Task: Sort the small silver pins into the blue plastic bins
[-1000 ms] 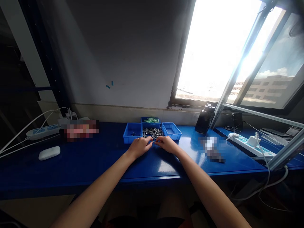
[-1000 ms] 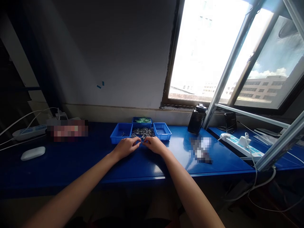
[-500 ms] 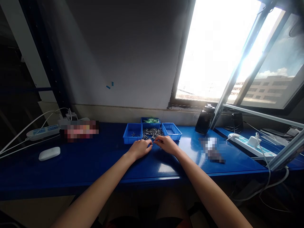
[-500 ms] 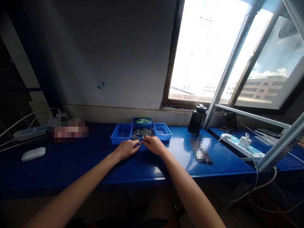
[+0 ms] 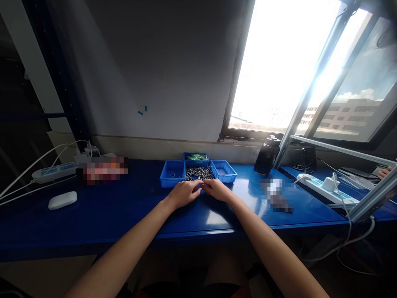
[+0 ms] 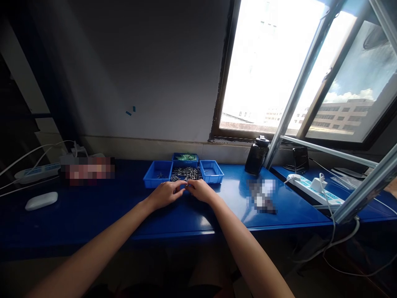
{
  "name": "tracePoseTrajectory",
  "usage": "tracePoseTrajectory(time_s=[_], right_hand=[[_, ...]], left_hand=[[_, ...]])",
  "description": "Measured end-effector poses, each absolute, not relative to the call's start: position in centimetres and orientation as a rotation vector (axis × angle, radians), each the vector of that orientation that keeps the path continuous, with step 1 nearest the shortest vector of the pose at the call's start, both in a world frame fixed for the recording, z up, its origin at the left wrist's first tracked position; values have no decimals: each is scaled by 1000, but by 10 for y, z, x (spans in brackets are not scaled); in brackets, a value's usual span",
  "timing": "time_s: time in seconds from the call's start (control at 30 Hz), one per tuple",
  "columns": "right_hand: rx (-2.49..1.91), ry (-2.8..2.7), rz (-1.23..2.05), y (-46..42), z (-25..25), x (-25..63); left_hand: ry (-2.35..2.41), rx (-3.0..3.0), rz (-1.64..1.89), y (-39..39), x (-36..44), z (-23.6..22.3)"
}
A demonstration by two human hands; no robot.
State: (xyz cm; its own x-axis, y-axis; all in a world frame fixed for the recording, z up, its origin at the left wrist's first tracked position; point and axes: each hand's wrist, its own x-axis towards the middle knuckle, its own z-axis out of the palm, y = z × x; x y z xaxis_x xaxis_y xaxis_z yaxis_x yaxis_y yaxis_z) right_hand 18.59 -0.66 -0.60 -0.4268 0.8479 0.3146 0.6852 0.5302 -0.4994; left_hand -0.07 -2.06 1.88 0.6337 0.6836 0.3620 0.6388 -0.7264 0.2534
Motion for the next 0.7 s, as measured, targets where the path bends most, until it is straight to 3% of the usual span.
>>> tracePoseTrajectory(time_s=[0.23,0.47,0.7], right_hand=[[-1220,-2247,430,-8,-4,186],[-1278,-2209,388,-5,-2,188],[-1228,-2172,265,-12,5,186]], left_hand=[[1051,2766,681,-22,-1,20],[1289,2751,690,-15,-2,15],[1388,2762,461,-8,-3,9]])
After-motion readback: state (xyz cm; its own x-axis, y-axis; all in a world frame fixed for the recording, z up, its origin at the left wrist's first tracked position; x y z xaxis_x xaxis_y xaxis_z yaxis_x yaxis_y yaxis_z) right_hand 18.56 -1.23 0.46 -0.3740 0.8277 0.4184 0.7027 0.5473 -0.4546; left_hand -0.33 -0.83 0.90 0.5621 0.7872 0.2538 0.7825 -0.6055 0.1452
